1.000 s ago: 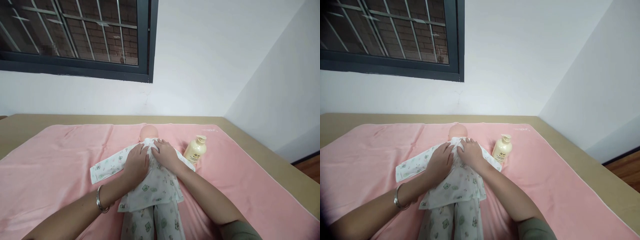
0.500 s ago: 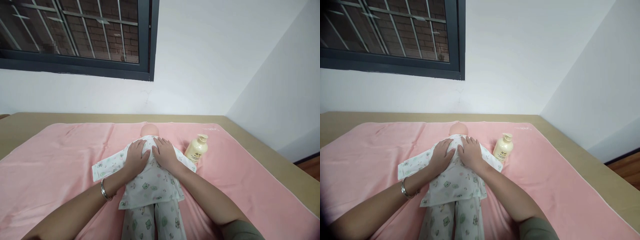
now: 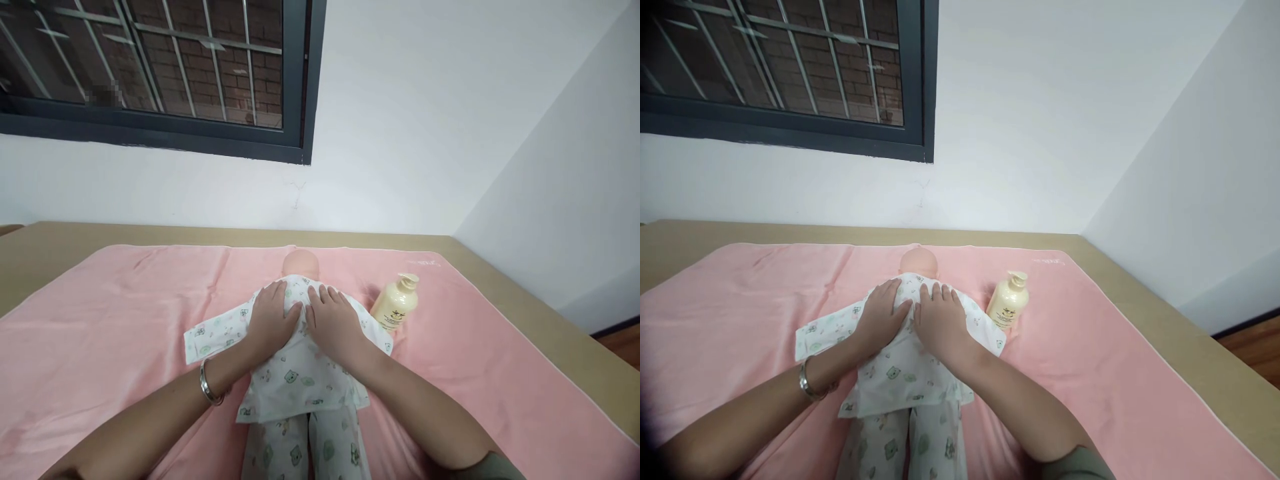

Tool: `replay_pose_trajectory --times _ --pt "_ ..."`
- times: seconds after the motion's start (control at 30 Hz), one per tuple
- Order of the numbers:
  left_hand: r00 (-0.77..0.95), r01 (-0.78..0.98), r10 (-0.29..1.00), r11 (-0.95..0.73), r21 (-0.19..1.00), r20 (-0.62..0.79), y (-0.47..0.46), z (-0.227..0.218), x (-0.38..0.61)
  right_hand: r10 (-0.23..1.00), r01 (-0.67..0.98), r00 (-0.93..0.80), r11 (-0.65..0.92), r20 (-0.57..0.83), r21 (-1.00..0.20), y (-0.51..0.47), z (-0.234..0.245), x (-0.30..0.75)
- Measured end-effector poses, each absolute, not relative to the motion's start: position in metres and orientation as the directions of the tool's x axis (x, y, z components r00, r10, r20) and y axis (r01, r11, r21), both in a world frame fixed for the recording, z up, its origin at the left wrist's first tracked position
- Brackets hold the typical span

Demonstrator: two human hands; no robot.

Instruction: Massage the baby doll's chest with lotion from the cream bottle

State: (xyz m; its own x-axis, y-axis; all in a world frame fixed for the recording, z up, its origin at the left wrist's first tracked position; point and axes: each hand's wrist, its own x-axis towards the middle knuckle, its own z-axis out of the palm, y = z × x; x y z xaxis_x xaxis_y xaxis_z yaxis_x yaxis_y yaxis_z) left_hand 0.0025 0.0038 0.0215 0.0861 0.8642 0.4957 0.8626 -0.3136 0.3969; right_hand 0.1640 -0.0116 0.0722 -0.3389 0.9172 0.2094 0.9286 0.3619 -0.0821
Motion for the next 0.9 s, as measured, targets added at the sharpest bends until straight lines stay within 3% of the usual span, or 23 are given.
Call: replay_pose_trajectory --times 0.2,0.43,0.7,0.9 --pt "0.18 0.869 0.803 -0.4 0.29 0.568 -0.018 0.021 0.013 0.936 0.914 -0.333 0.35 0.115 -0.204 0.017 0.075 0.17" --pt "0.215 0.822 0.857 -0.418 0.386 0.468 0.015 0.029 -0.006 0.872 0.888 -0.436 0.458 0.221 -0.053 -0.013 0.073 0.159" --pt "0.244 0.874 0.786 -0.432 0.222 0.568 -0.004 0.021 0.003 0.896 0.887 -0.412 0.436 0.164 -0.153 0.018 0.075 0.173" --pt "0.262 0.839 0.841 -0.441 0.318 0.473 0.013 0.029 -0.005 0.864 0.885 -0.446 0.464 0.232 -0.027 -0.012 0.073 0.16"
